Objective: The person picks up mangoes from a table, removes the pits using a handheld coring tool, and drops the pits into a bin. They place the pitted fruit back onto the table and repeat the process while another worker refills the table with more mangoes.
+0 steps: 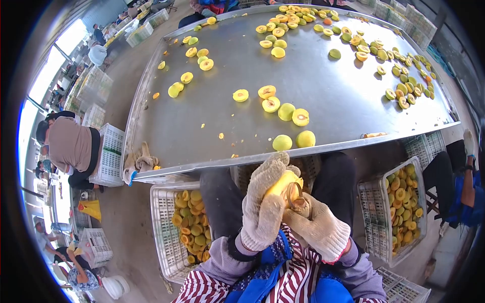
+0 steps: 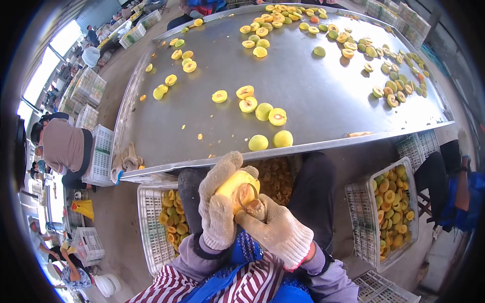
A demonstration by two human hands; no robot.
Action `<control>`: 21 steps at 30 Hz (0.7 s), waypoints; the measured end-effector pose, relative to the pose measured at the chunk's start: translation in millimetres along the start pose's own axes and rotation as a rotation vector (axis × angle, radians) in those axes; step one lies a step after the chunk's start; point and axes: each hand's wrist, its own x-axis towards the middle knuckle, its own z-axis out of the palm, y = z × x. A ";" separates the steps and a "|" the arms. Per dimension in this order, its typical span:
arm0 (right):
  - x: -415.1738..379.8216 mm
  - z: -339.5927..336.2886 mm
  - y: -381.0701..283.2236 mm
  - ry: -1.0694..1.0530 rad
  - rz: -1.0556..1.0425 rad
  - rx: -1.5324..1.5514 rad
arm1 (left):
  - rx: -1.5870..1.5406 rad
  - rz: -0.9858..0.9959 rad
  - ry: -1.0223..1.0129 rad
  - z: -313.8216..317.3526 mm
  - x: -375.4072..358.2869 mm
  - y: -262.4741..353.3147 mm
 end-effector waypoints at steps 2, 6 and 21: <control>-1.5 -3.0 -1.5 -0.120 0.128 0.197 | 0.244 0.085 -0.064 -5.3 6.5 2.8; -5.9 -4.3 -2.8 -0.131 0.153 0.381 | 0.559 0.195 -0.159 1.7 22.4 21.1; -9.0 -1.0 4.7 0.024 0.028 0.125 | -0.188 -0.342 0.033 15.6 23.8 16.5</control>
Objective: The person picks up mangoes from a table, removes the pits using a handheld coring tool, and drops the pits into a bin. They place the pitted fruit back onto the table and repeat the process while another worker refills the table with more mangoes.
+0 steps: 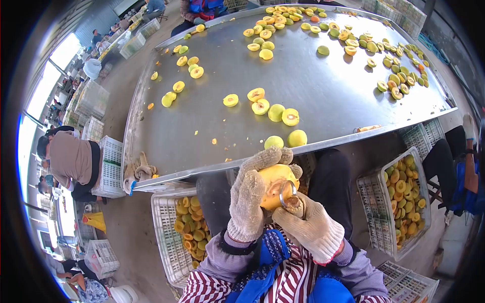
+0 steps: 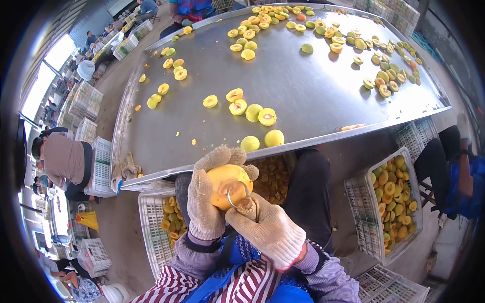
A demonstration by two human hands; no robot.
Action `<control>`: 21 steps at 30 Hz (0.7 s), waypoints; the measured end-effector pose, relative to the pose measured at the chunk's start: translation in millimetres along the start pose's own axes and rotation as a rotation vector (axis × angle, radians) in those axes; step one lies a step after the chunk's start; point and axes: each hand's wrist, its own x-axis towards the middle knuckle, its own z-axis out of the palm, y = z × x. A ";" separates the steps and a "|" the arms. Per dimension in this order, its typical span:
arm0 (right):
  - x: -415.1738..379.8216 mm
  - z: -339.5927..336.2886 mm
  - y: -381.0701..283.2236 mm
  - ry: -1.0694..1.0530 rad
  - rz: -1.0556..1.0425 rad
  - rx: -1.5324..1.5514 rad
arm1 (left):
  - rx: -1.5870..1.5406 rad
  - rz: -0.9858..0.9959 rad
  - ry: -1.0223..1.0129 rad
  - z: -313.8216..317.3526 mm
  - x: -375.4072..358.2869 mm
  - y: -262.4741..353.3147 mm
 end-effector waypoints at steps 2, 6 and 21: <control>1.0 -0.6 -0.3 -0.009 0.005 0.029 | -0.032 -0.011 0.017 0.7 -1.6 -2.1; 3.1 -0.3 1.2 -0.020 0.019 0.007 | 0.063 0.101 0.011 4.8 -4.0 -4.0; 0.7 -24.1 -1.4 -0.289 0.260 0.409 | 1.092 0.638 -0.257 -1.2 12.0 12.6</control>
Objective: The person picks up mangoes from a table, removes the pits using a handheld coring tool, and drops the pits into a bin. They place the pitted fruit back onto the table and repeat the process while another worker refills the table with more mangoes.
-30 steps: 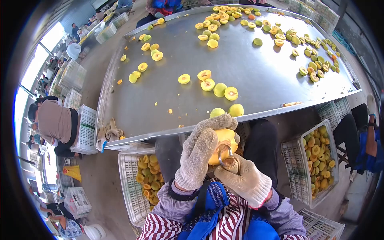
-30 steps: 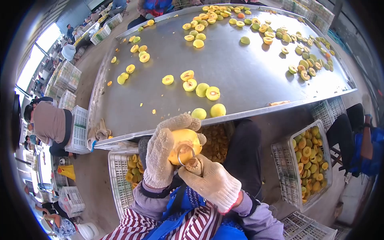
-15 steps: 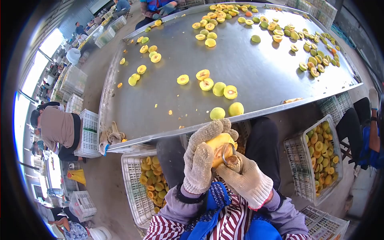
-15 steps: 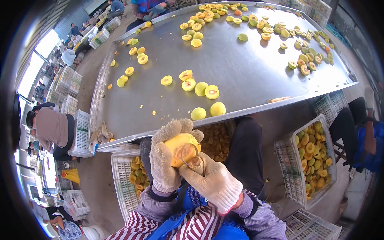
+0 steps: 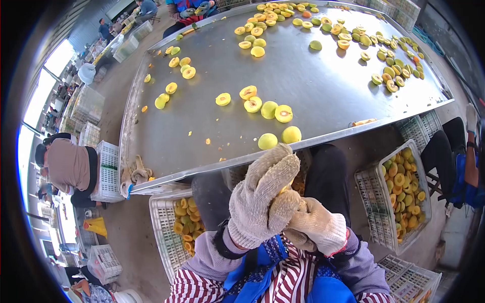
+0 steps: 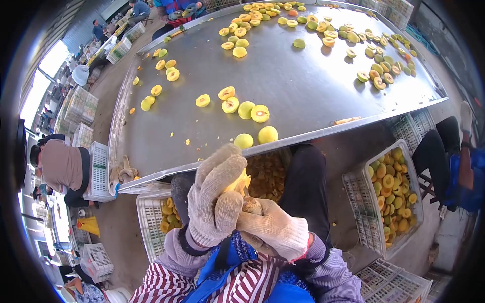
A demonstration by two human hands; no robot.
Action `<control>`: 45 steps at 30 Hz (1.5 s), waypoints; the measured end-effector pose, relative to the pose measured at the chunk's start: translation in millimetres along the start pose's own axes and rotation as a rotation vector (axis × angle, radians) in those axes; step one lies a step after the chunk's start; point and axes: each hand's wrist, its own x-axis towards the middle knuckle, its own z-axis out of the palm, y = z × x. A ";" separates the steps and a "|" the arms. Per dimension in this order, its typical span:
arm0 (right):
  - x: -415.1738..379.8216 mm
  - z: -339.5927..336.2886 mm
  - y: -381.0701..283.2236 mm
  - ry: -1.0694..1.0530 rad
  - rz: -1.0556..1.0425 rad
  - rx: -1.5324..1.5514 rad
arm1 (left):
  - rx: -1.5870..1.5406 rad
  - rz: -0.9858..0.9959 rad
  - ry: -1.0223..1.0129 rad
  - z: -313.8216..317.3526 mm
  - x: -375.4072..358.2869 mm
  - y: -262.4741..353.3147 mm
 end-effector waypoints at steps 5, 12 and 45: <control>-3.1 -7.5 0.7 -0.110 0.131 0.032 | -0.650 -0.732 -0.278 -16.7 27.3 11.8; -5.7 -29.5 18.1 -0.286 0.236 0.133 | -0.779 -0.495 -0.328 -4.3 13.4 1.8; 26.8 -17.1 -3.0 -0.234 0.205 -0.089 | 0.217 -0.276 -0.326 4.7 1.8 -108.2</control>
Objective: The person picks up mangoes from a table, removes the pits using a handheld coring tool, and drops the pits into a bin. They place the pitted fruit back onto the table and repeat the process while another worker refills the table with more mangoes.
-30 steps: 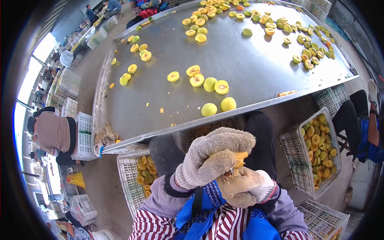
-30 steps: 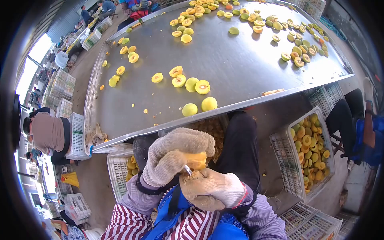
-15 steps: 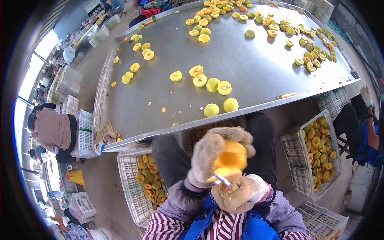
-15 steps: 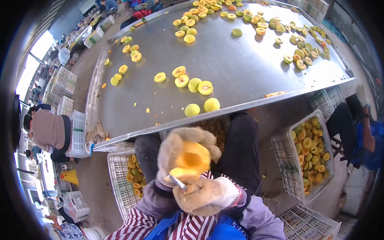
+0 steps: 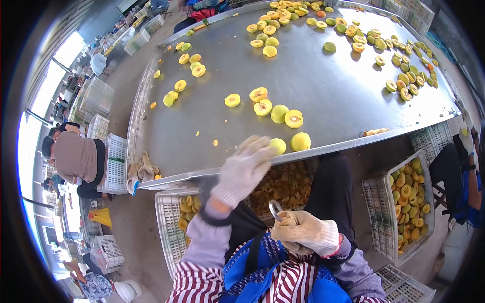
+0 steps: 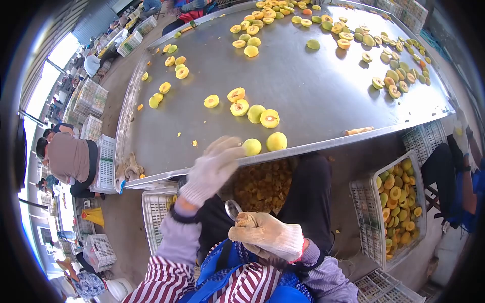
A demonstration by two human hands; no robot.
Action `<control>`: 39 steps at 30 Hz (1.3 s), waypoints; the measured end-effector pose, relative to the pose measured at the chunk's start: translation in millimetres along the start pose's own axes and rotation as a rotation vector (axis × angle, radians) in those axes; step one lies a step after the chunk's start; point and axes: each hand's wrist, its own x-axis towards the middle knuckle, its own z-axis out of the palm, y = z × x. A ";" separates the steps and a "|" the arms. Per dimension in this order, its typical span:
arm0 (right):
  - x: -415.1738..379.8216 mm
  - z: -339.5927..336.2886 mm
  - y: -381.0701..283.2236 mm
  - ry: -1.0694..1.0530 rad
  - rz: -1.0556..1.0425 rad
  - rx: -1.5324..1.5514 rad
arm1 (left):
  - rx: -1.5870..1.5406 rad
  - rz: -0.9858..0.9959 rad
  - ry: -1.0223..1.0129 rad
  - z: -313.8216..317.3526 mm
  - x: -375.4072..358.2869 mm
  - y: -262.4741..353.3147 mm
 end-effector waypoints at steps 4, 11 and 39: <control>-12.1 -11.8 0.9 0.132 -0.084 0.084 | 0.167 -0.110 -0.316 43.1 61.3 -30.2; -9.5 -24.1 5.2 0.305 -0.079 0.045 | 0.336 -0.305 -0.534 52.2 88.3 -44.1; -0.7 -7.9 3.2 0.629 -0.501 -0.469 | -1.245 -0.343 0.003 5.8 4.5 91.9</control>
